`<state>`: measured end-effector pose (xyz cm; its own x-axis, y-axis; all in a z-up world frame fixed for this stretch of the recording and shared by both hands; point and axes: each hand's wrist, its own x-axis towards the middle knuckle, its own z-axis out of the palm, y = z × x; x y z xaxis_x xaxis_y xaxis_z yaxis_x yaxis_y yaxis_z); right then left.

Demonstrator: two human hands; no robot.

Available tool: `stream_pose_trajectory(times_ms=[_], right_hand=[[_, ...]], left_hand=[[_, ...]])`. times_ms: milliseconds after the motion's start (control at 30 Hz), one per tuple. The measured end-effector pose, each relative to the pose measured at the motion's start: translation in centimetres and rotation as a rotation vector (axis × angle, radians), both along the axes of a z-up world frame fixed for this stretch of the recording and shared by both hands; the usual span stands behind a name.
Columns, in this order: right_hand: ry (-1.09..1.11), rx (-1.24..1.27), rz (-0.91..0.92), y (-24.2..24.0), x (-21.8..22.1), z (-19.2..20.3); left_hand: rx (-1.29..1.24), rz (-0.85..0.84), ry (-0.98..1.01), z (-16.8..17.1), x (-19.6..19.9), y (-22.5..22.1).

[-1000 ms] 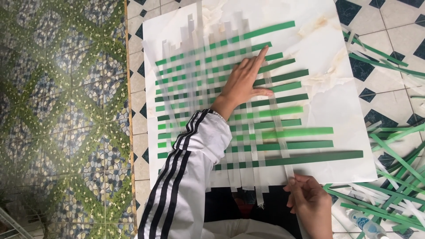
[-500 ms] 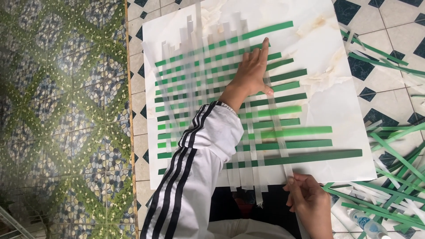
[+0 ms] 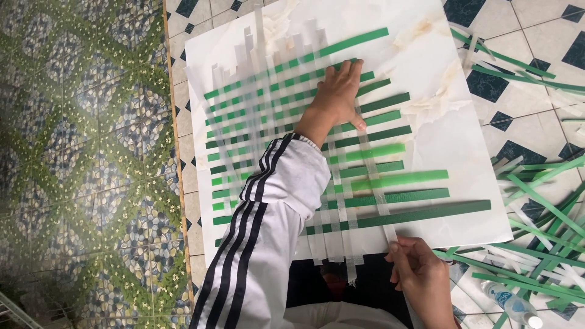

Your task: Weaving green and white plastic strips together on a flat board to create a patterned mat.

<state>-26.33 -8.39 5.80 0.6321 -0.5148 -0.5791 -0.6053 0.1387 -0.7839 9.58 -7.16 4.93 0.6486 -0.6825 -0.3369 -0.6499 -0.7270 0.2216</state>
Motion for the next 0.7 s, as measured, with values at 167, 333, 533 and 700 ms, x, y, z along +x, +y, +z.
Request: stream_pose_trajectory(times_ms=[167,333,533,700], right_hand=[[0.009,-0.035,0.026,0.04,-0.05,-0.18],[-0.013,-0.041,0.035,-0.05,-0.14,-0.30],[-0.015,-0.039,0.036,-0.05,-0.11,-0.16],[-0.057,-0.055,0.041,-0.08,-0.37,-0.65]], left_hand=[[-0.019,-0.015,-0.011,0.01,0.10,0.06],[-0.043,-0.011,0.003,0.44,-0.06,0.12],[-0.050,-0.006,0.010,0.62,-0.19,0.22],[-0.067,0.001,0.015,0.67,-0.46,0.59]])
